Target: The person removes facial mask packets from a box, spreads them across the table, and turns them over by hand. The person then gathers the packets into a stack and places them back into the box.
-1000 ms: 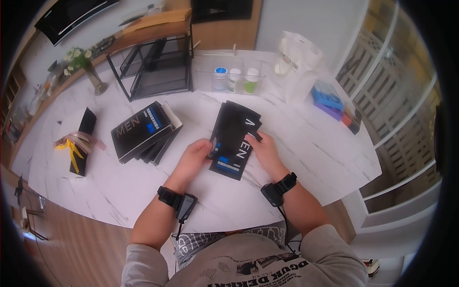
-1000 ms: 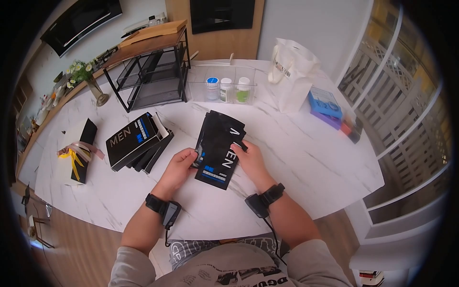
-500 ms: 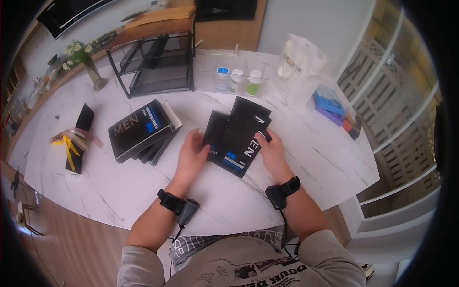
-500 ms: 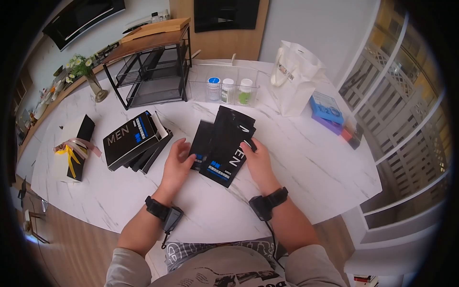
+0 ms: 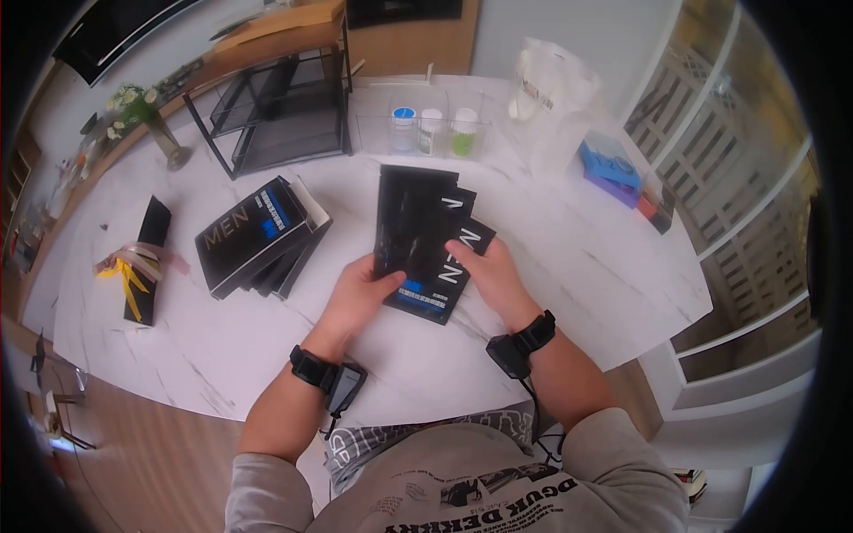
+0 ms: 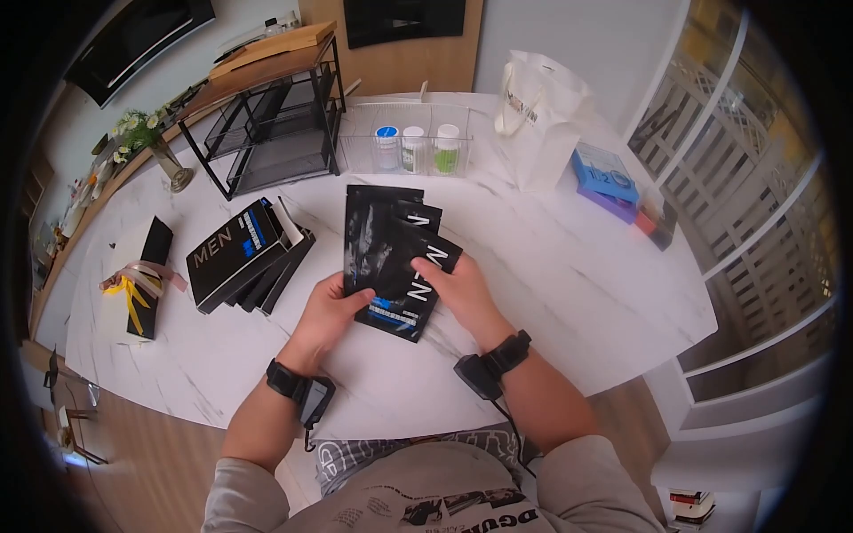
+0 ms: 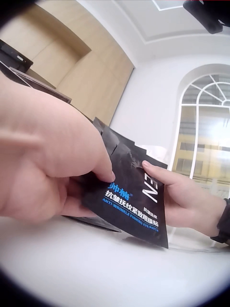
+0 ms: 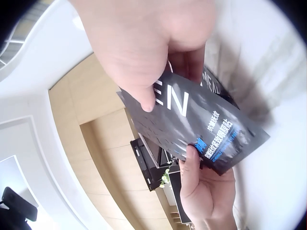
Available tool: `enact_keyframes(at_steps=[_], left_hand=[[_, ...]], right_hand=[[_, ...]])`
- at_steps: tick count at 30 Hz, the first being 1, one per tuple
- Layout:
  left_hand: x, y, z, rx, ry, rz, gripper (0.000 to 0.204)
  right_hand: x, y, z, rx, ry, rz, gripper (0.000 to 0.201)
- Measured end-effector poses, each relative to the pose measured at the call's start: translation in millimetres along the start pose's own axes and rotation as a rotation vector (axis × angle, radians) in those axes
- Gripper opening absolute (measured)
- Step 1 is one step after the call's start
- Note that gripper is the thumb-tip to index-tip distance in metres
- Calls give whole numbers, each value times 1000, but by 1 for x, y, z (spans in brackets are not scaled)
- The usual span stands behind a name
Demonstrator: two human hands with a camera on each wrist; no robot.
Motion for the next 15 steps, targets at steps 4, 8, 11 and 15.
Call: enact_keyframes(at_steps=[4,8,11,15], left_hand=[[-9,1,5,41,-25,71,20],[-5,-2,2,2,-147,-7,28],[-7,-4,-7,-71,-156,-4,35],[-2,-6,-9,-86,-134,-77,38]], right_hand=[[11,-1,5,-5,-17,-63,31],[7,-1,-1,-73,-74,-24,30],[5,-3,1,-27,-115,3,27],[-1,-3,4,-12,-211,35,24]])
Point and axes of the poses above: each hand's wrist, its own y-axis towards the middle knuckle, its own x-axis out of the palm, z = x × y, the point moved 8 cm from there along y, towards the middle knuckle, and after that the axes turned 5 degrees about -y, right-handed, at the moved point
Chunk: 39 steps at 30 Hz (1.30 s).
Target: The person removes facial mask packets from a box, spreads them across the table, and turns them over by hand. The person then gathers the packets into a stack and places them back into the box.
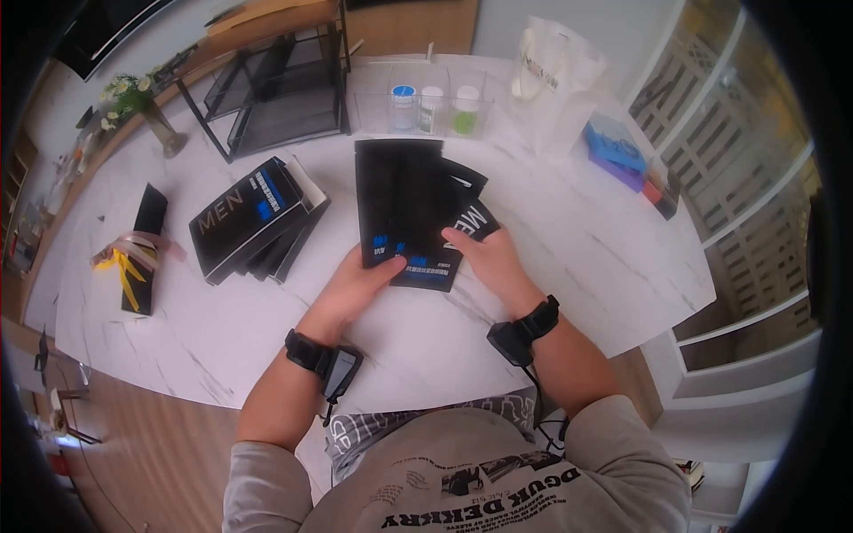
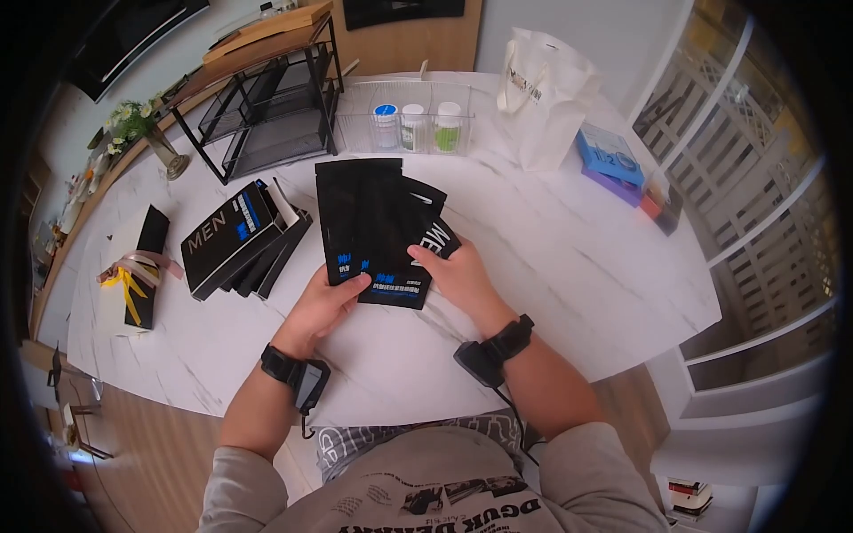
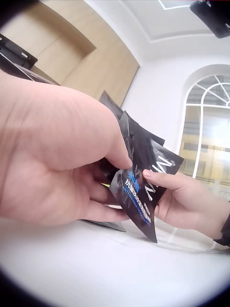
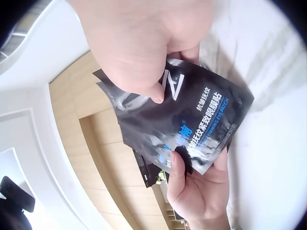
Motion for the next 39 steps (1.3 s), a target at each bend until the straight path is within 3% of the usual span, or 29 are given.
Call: enact_keyframes(at_steps=[11,26,34,37,39], left_hand=[[7,0,-3,-65,-16,-47,33],[8,-6,10,9,328,24,27],[7,-3,14,29,121,127,26],[4,-1,14,58,24,159,23],[2,1,15,71,-20,180,22]], right_hand=[[-6,3,1,-56,-6,47,31],[-10,2,-10,-48,-103,52,33],[-9,3,-7,-41,115,62,25],[1,4,0,-37,344,-23,23],[9,1,0,-6,312,-70,22]])
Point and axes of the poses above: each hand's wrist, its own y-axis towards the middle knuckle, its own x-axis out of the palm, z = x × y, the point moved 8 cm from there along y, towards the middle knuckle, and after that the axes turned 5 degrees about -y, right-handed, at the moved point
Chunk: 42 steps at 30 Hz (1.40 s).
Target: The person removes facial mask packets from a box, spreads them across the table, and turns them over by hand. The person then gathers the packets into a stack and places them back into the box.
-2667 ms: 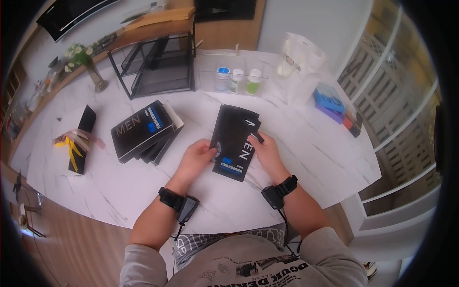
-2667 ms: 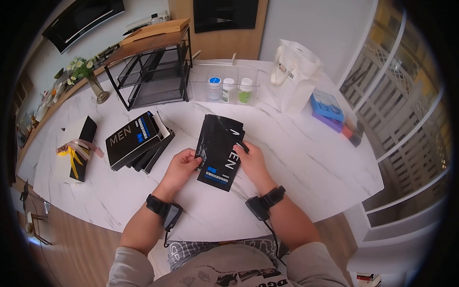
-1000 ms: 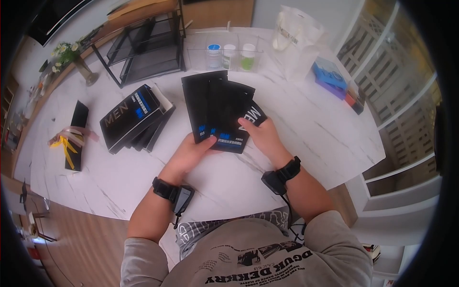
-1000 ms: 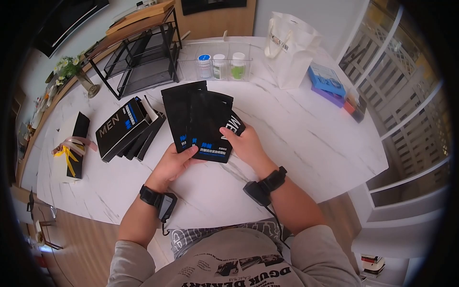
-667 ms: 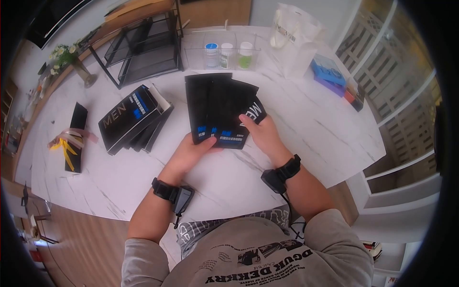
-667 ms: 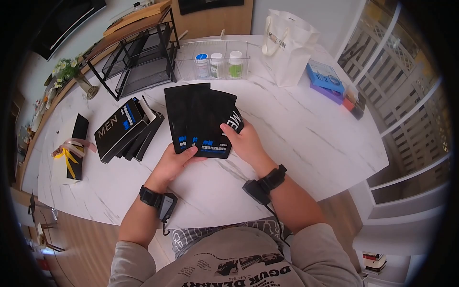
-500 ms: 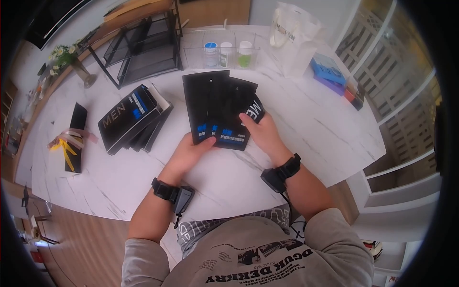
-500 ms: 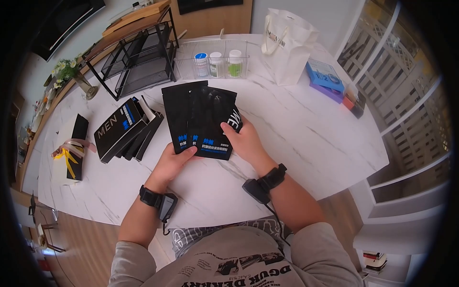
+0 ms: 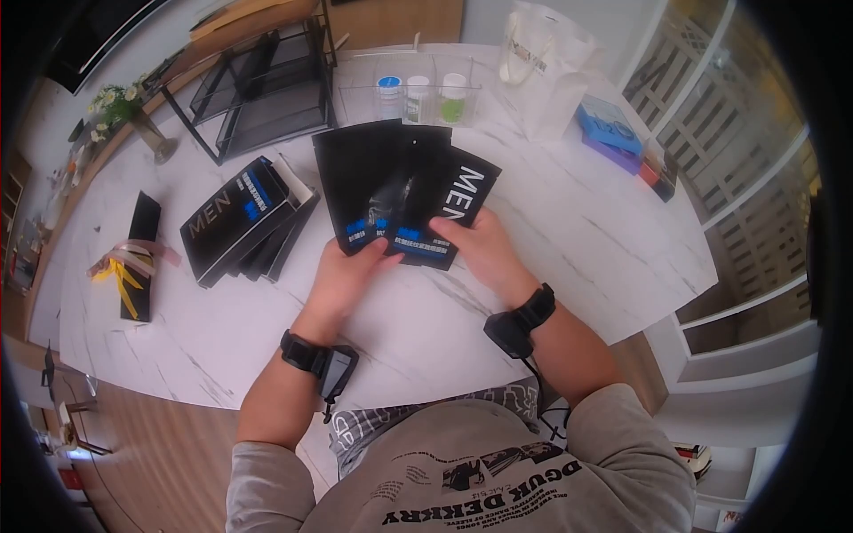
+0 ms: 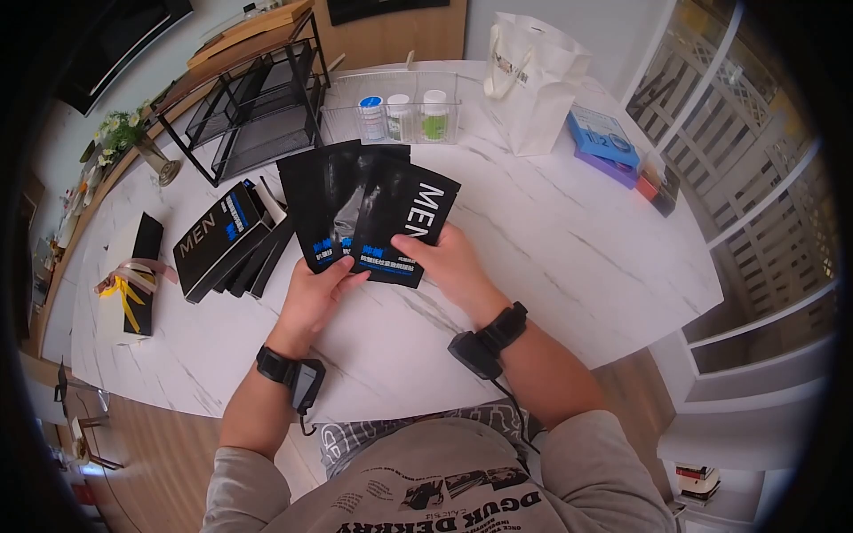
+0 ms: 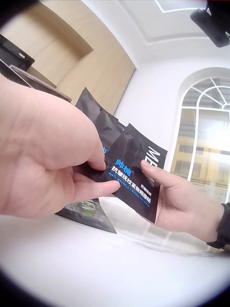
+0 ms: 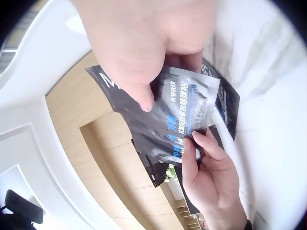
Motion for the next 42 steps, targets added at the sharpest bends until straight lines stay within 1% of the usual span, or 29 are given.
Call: enact_keyframes(at_steps=[1,2,6,8,11,14,17,20,23,26,32,35,38,41,42], left_hand=[[-2,0,1,-5,3,10,22],[-3,1,1,-9,5,19,22],[-4,-1,6,-4,35,72,22],[-5,-1,7,19,43,76,22],[-7,0,5,4,66,65,21],[-8,0,3,13,62,50,22],[-8,-1,5,27,60,47,23],[-7,-2,5,25,55,53,23],[-5,-2,6,7,47,44,22],[-1,-2,7,8,0,29,22],[-2,-1,5,23,-31,22,21],[-1,-1,5,21,-26,23,21],[-1,-2,5,24,-31,15,21],[0,-2,4,11,9,4,22],[0,-3,4,4,11,1,22]], right_hand=[[3,-1,1,20,-15,-20,22],[-1,0,6,19,-94,-37,23],[0,0,-4,-65,-73,-6,25],[-1,-1,-7,-85,-79,-4,26],[-3,0,-8,-107,-47,36,26],[-2,1,-10,-118,-17,35,25],[-7,0,-11,-104,-216,21,25],[-12,2,-3,-96,-248,10,25],[-13,1,-5,-141,-278,34,25],[-11,0,-3,-106,-304,41,24],[-12,2,7,-45,-307,33,22],[-7,-2,-4,-32,-269,31,21],[-7,-1,3,-12,-159,-13,21],[-1,-3,-1,-46,-89,-58,23],[-1,-2,2,-29,-41,-66,24]])
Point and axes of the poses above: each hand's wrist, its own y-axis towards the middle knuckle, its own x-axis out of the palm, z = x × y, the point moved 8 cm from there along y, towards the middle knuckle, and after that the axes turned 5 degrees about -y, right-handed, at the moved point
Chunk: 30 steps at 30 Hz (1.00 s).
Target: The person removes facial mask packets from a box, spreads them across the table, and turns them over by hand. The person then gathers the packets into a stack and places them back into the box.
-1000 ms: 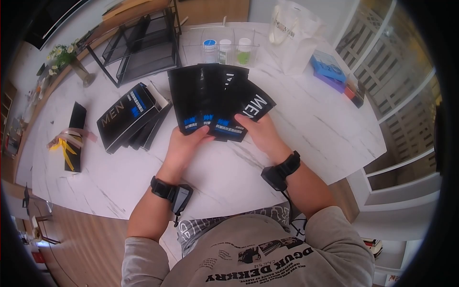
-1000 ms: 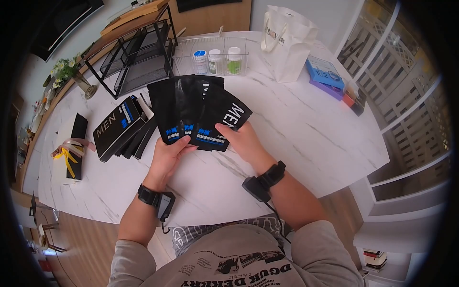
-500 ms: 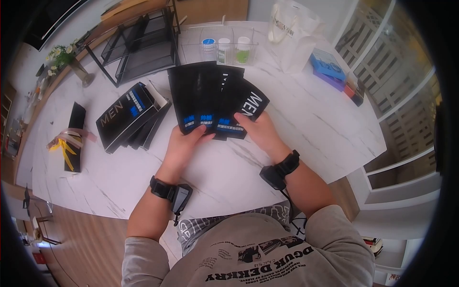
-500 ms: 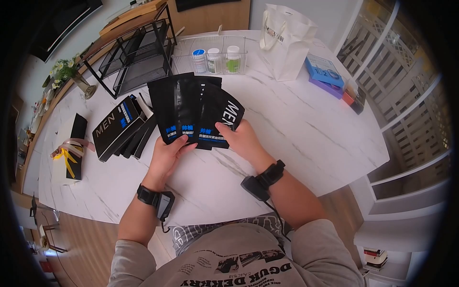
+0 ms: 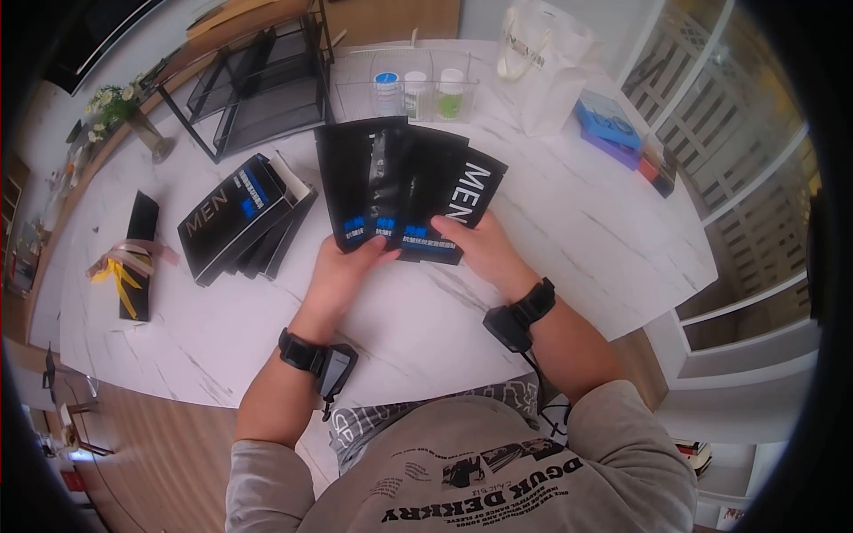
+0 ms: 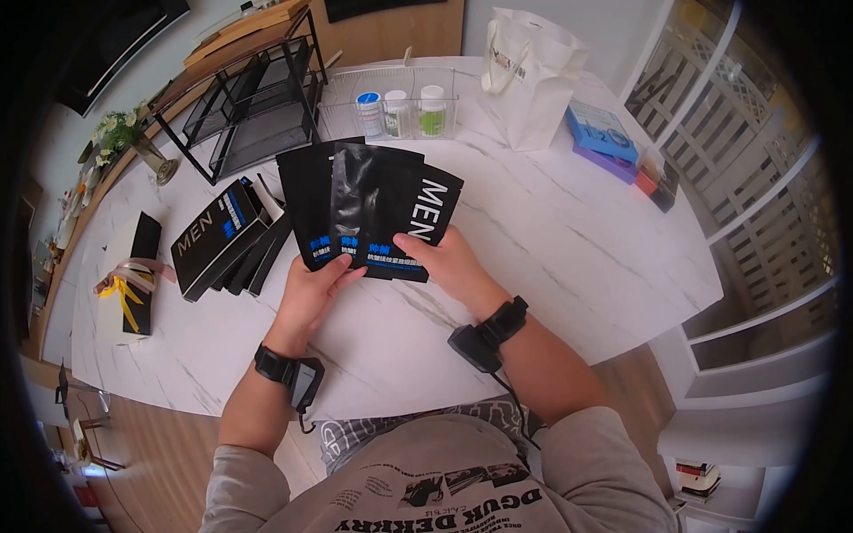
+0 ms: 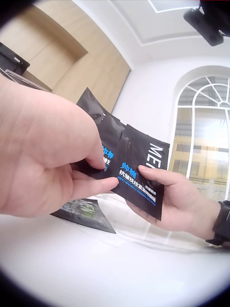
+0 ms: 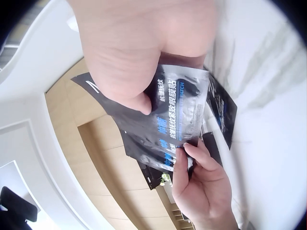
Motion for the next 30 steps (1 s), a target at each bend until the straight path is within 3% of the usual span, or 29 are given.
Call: enact_keyframes(at_steps=[8,30], left_hand=[[3,-3,-1,-40,27,-30,25],[6,-4,-1,-25,192,-121,25]], right_hand=[[3,1,3,40,131,3,30],[-1,1,-1,-13,92,22,28]])
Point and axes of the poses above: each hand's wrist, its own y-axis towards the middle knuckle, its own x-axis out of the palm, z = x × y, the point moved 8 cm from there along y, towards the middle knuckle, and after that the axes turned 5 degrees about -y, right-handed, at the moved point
